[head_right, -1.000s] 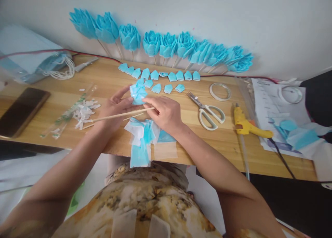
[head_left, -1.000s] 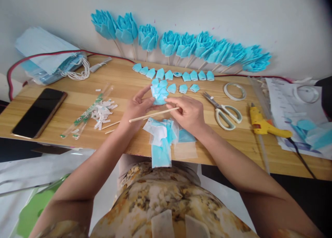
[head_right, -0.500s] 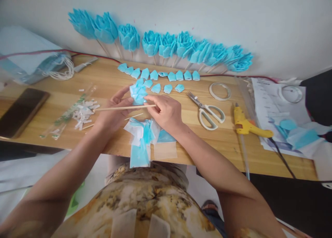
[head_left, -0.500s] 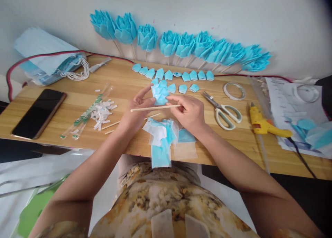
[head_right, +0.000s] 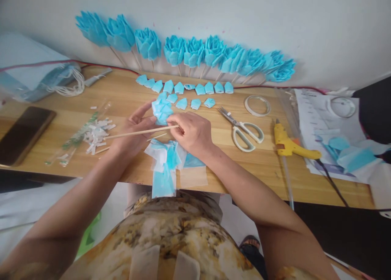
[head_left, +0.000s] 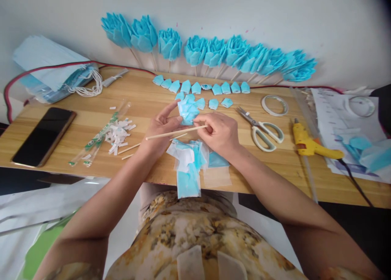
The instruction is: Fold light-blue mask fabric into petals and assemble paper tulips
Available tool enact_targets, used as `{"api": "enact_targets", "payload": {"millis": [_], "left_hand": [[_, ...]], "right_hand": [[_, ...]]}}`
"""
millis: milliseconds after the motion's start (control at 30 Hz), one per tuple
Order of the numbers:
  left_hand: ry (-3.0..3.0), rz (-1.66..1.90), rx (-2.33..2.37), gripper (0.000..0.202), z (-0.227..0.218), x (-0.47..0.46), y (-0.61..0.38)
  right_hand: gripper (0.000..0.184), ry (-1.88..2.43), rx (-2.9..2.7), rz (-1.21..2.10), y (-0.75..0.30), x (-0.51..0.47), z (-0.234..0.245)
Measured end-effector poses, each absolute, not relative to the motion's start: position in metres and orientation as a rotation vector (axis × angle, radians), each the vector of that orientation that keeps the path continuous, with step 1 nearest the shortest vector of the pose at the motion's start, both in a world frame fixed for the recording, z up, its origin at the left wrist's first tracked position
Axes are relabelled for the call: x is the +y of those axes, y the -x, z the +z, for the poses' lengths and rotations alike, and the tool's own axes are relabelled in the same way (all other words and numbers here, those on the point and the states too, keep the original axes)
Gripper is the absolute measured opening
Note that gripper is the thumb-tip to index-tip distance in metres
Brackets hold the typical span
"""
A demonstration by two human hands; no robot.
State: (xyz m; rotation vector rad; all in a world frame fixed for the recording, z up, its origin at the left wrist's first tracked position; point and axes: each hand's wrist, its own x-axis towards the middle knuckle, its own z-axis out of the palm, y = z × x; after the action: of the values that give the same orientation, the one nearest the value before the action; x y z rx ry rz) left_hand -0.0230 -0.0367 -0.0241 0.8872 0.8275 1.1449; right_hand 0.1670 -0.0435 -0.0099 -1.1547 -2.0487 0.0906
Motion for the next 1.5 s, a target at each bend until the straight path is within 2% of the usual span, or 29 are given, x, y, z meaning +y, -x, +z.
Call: {"api": "enact_targets", "payload": {"millis": [233, 467, 600, 733, 1033, 1333, 1500], "left_hand": [[-0.849, 1.145, 0.822, 0.071, -0.024, -0.037, 0.025], [-0.918, 1.187, 0.853, 0.066, -0.023, -0.037, 0.023], [-0.952, 1.182, 0.842, 0.065, -0.024, -0.037, 0.023], [-0.937, 1.182, 0.845, 0.06, -0.027, -0.035, 0.024], [-0.821, 1.153, 0.839, 0.054, -0.025, -0.033, 0.029], [-0.788, 1.167, 0.834, 0.059, -0.026, -0.032, 0.029], [-0.723, 1.21, 0.838, 0.058, -0.024, -0.031, 0.03]], "right_hand": [[0.013, 1.098, -2.067, 0.264, -0.168, -0.044, -0.009], [0.007, 1.145, -1.922, 0.633, -0.169, -0.044, -0.005], [0.002, 1.18, -1.832, 0.693, -0.168, -0.043, -0.005], [0.009, 1.213, -1.752, 0.755, -0.168, -0.041, -0.006], [0.023, 1.183, -1.482, 1.261, -0.175, -0.03, -0.007], [0.026, 1.212, -1.546, 1.235, -0.173, -0.034, -0.005], [0.029, 1.258, -1.743, 0.868, -0.185, -0.034, 0.008]]}}
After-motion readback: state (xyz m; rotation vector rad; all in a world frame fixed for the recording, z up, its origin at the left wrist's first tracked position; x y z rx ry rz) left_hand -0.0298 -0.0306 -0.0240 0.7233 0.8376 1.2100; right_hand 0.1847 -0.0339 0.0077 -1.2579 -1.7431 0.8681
